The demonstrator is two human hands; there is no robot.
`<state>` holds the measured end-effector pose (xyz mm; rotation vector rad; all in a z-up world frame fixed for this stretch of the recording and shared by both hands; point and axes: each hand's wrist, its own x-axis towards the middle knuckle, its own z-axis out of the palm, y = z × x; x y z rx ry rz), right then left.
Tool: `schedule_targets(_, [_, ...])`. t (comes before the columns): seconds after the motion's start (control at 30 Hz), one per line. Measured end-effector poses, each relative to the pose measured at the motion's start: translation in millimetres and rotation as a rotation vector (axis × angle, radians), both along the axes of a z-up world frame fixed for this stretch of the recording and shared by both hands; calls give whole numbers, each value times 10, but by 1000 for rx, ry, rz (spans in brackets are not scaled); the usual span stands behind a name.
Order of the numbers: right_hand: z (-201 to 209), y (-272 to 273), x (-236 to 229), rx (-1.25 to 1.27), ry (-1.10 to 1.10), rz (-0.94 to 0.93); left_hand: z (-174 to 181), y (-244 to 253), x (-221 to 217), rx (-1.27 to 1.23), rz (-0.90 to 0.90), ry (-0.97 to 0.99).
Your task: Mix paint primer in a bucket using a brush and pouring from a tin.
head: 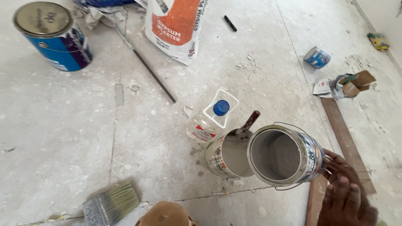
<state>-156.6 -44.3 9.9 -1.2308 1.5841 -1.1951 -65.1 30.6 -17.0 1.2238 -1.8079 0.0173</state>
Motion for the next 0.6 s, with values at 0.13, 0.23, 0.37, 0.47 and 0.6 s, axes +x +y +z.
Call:
schedule_targets(0.13, [-34,9,-61,-216,75,321,-516,199,-604,153,-470,592])
schedule_targets(0.23, [-82,-126,-176,-106,-18,220,-559,215,-614,138,-377,421])
schedule_targets(0.37, [35,-316,-35,271,-53,-169,-532,215,-596,127,-395,480])
schedule_targets(0.47, [-84,-349,-205,278,-65,-189,-540,232,-595,117,-409,506])
schedule_targets(0.6, [-321,-418,-545,287,-87,-228,-864,345,-1076,188,-389,522])
